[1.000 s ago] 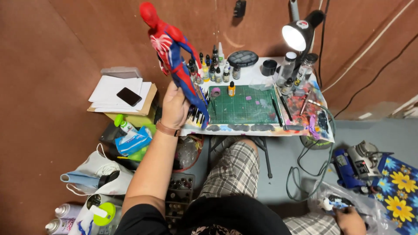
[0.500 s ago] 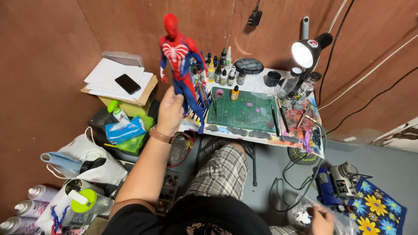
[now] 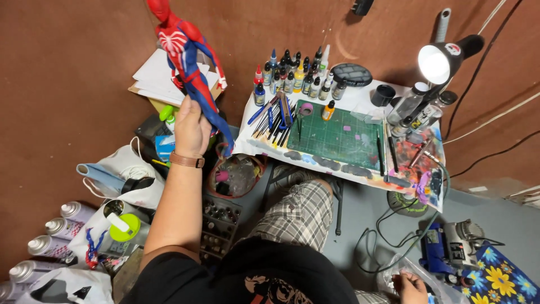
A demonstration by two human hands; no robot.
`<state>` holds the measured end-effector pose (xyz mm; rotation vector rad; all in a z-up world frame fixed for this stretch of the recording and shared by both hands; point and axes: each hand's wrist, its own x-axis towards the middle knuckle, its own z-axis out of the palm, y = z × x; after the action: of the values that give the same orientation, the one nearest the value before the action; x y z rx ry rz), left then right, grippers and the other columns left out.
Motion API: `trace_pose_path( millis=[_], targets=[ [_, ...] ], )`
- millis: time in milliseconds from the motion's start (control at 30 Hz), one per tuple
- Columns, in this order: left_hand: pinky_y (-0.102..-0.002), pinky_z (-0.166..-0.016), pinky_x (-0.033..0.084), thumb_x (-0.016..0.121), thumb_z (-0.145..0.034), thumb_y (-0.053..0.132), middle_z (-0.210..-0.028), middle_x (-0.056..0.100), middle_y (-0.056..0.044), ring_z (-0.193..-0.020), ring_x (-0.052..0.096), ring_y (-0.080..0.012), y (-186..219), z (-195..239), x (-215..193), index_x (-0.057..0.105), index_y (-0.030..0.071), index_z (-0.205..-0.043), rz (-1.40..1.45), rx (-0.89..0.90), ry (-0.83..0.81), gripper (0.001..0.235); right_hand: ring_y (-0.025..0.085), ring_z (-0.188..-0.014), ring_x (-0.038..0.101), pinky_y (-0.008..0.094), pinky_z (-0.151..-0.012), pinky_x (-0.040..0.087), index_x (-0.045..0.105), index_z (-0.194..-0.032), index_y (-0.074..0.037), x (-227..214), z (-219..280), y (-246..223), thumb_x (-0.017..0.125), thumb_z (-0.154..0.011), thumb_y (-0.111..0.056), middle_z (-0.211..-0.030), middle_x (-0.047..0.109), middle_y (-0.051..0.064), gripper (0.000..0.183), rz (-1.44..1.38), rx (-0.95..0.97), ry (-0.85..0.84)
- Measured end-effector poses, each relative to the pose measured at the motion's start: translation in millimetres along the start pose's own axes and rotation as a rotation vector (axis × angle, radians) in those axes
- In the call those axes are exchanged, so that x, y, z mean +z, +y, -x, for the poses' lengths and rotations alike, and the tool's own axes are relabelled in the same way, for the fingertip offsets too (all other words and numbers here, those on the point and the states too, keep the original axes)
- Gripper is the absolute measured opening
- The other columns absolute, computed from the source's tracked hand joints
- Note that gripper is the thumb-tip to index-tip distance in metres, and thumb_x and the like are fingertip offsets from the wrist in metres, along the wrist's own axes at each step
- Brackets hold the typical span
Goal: Inspecting a hand-painted Spider-Man figurine by picking it up and rotating it under a desk lamp.
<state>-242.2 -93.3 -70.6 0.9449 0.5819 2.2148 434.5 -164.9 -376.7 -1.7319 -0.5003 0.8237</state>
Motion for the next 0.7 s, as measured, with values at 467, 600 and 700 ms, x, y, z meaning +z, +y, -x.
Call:
trace_pose_path(
  millis=[467, 600, 700],
  targets=[
    [-0.035, -0.108, 0.051, 0.051, -0.109, 0.017, -0.130, 0.065, -0.008, -0.116, 0.062, -0.0187, 16, -1, -37, 0.053, 0.007, -0.142, 0.057, 0.087, 0.010, 0.035, 0.017, -0.081, 0.069, 0.037, -0.063, 0.052, 0.064, -0.107, -0.013, -1, 32, -33, 0.070, -0.106, -0.024, -0.086, 0.070, 0.008, 0.012, 0.093, 0.124, -0.101],
    [-0.041, -0.091, 0.058, 0.055, -0.108, 0.022, -0.112, 0.067, -0.007, -0.096, 0.064, -0.0200, 14, 1, -44, 0.055, 0.011, -0.136, 0.088, 0.046, 0.039, 0.031, 0.020, -0.085, 0.071, 0.046, -0.052, 0.050, 0.063, -0.110, -0.018, -4, 25, -28, 0.067, -0.108, -0.026, -0.089, 0.071, 0.008, 0.009, 0.112, 0.151, -0.150],
    [-0.039, -0.093, 0.057, 0.056, -0.107, 0.023, -0.115, 0.066, -0.007, -0.100, 0.063, -0.0201, 10, 0, -47, 0.054, 0.010, -0.139, 0.096, 0.052, 0.037, 0.035, 0.021, -0.083, 0.071, 0.034, -0.062, 0.051, 0.065, -0.110, -0.018, -7, 19, -19, 0.069, -0.104, -0.025, -0.088, 0.071, 0.007, 0.010, 0.105, 0.124, -0.156]
  ],
)
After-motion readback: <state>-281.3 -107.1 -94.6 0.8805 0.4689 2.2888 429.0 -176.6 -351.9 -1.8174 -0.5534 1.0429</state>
